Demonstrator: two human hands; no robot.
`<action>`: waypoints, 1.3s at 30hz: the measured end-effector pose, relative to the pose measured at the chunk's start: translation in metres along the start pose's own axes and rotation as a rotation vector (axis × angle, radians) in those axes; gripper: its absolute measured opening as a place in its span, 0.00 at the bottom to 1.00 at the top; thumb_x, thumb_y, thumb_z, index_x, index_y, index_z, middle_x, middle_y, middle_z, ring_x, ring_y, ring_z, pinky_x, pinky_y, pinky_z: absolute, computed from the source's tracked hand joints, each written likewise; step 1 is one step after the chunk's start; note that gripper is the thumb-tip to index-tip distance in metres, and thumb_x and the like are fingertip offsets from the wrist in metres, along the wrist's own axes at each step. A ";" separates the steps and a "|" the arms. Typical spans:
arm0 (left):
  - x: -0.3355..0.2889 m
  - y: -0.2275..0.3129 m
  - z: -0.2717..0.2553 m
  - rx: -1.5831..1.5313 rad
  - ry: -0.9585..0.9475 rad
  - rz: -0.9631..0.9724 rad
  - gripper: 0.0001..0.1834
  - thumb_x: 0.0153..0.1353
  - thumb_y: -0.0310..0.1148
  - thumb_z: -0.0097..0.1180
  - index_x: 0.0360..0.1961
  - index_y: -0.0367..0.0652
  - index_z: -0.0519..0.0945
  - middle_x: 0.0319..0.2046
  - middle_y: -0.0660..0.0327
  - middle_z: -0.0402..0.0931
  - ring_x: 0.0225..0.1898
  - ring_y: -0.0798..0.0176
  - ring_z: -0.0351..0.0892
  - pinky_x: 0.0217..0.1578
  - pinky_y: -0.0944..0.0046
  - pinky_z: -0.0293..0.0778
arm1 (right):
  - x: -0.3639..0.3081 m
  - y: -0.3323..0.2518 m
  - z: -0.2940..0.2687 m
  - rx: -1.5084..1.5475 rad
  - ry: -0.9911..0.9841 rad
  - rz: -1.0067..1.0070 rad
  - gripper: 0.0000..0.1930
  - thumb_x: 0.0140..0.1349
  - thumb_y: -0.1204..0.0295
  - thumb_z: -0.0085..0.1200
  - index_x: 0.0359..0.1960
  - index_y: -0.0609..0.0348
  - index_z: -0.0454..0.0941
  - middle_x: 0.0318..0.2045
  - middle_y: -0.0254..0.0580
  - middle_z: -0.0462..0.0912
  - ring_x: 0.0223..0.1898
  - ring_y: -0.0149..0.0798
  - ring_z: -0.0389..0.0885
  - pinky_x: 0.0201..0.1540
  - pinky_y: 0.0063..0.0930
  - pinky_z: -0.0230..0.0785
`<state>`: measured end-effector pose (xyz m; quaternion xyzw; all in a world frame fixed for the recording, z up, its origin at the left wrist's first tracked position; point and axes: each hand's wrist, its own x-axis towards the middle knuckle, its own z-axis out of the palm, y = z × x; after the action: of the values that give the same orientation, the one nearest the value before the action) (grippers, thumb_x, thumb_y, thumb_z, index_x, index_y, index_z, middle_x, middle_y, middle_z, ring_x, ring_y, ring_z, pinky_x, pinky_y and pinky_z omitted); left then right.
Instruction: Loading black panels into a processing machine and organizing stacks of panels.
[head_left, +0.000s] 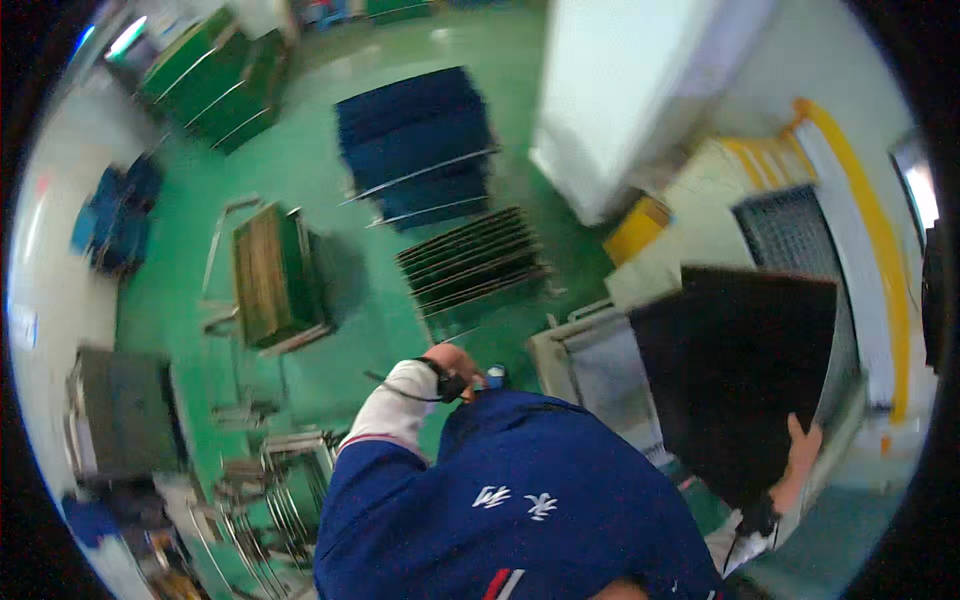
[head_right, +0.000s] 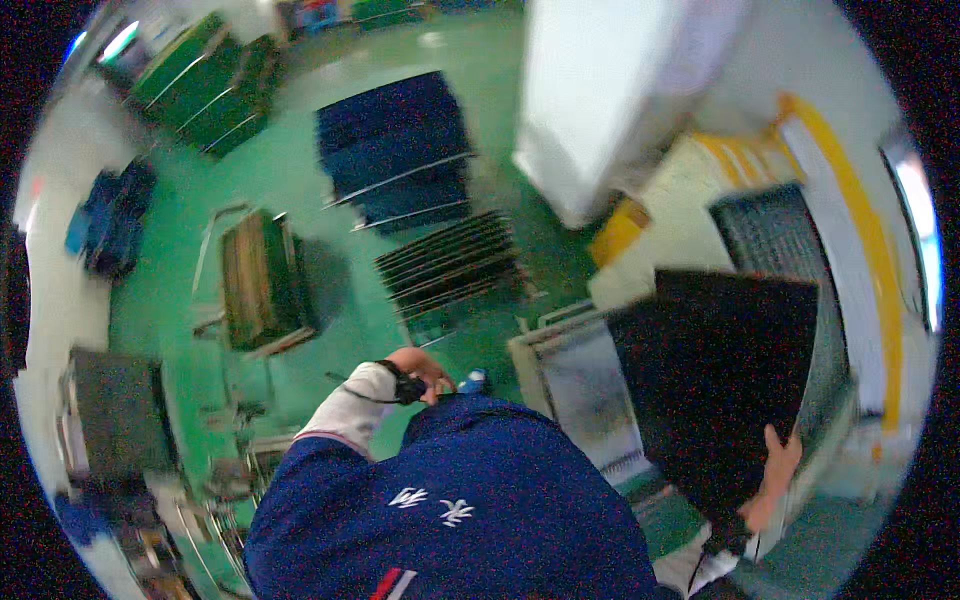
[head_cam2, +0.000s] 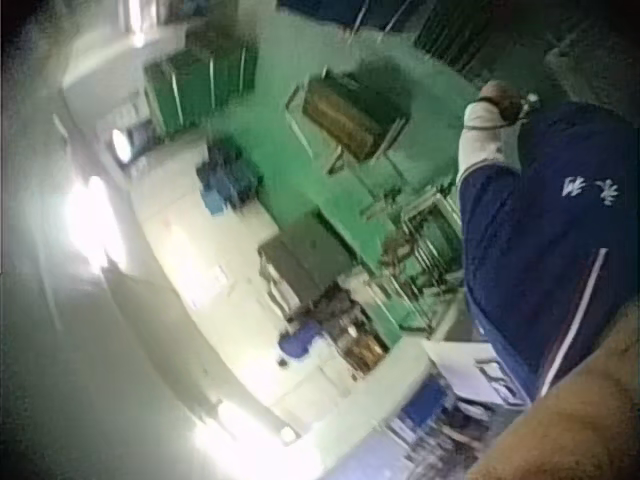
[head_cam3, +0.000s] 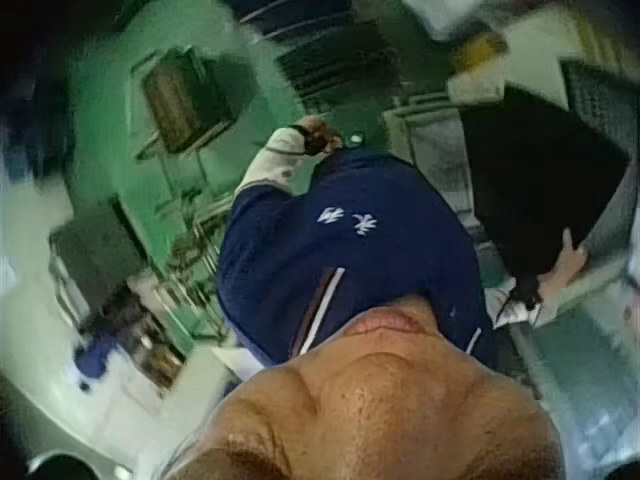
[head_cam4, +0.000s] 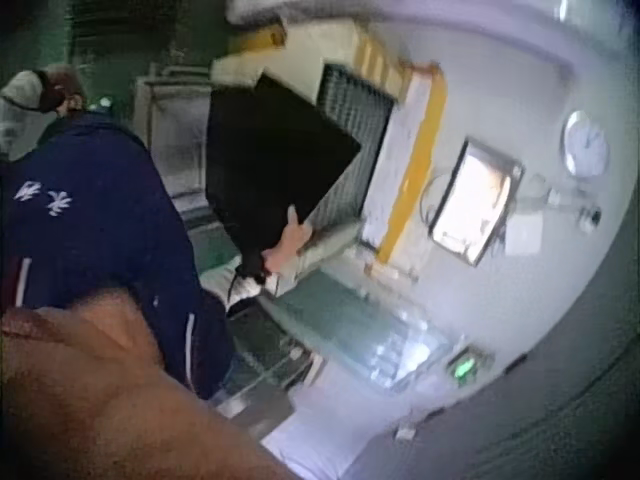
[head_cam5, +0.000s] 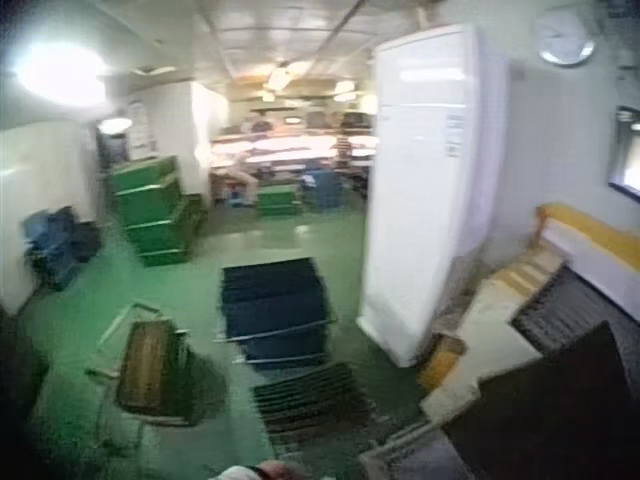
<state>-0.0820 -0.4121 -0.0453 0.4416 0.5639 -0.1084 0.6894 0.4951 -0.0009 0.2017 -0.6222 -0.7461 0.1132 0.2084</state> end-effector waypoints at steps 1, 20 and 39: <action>0.007 -0.008 -0.001 -0.023 -0.012 0.040 0.35 0.54 0.43 0.65 0.65 0.63 0.67 0.58 0.66 0.73 0.53 0.56 0.76 0.49 0.53 0.74 | -0.009 -0.017 -0.001 0.138 0.069 0.197 0.33 0.56 0.61 0.63 0.60 0.68 0.69 0.58 0.55 0.72 0.61 0.48 0.66 0.64 0.35 0.57; 0.032 0.016 -0.018 -0.152 -0.087 0.215 0.45 0.45 0.37 0.69 0.66 0.48 0.63 0.53 0.58 0.77 0.48 0.60 0.78 0.47 0.58 0.74 | 0.001 -0.011 0.038 1.813 0.254 0.535 0.09 0.57 0.75 0.62 0.36 0.62 0.74 0.34 0.40 0.77 0.37 0.39 0.75 0.44 0.36 0.73; 0.017 0.015 0.015 -0.238 -0.008 0.138 0.40 0.51 0.44 0.66 0.65 0.44 0.67 0.59 0.58 0.73 0.55 0.58 0.75 0.53 0.55 0.70 | 0.118 0.006 0.093 1.560 -0.306 0.511 0.14 0.67 0.65 0.49 0.45 0.62 0.78 0.43 0.44 0.83 0.41 0.37 0.82 0.42 0.24 0.74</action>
<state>-0.0565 -0.4090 -0.0531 0.3940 0.5384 0.0054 0.7449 0.4415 0.1240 0.1365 -0.4269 -0.3096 0.7245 0.4439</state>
